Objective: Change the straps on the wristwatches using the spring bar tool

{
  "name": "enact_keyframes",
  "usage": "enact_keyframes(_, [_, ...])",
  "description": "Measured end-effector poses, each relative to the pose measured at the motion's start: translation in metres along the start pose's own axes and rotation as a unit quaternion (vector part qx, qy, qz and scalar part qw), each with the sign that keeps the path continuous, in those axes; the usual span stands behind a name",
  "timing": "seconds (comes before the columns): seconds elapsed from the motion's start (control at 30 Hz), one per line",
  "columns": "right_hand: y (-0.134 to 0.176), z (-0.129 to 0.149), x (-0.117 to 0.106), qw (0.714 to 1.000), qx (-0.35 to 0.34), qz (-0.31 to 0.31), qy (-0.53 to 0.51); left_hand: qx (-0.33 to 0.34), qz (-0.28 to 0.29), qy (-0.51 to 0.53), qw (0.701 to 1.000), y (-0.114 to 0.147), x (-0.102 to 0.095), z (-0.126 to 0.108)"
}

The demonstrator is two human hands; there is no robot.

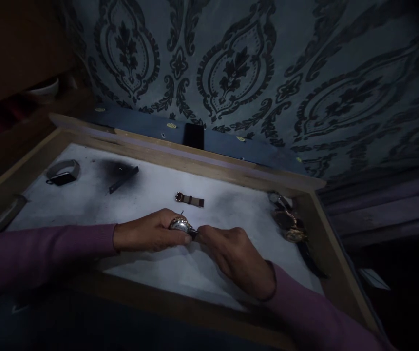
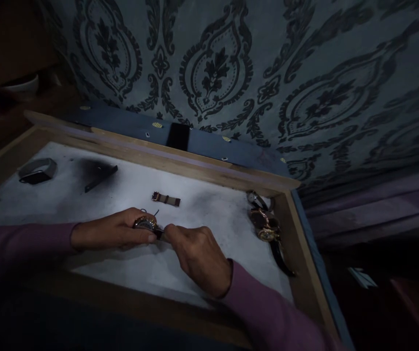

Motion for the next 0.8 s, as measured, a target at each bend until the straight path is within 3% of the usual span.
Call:
enact_keyframes(0.27, [0.0024,-0.0069,0.0074,0.996,0.048,0.032,-0.071,-0.008,-0.007,0.013,1.000,0.0005,-0.0002,0.0014])
enact_keyframes(0.8, [0.0006,-0.0073,0.0080,0.993,0.055,0.048,-0.090,0.029,-0.018,-0.054,0.998,-0.0012,-0.0030,-0.0022])
Point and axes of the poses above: each hand's wrist, its own y-axis away from the middle knuckle, its own x-axis out of the palm, z = x × y, the point moved 6 cm from there along -y, towards the middle knuckle, and after that the axes turned 11 degrees about y, right-handed, at the moved point
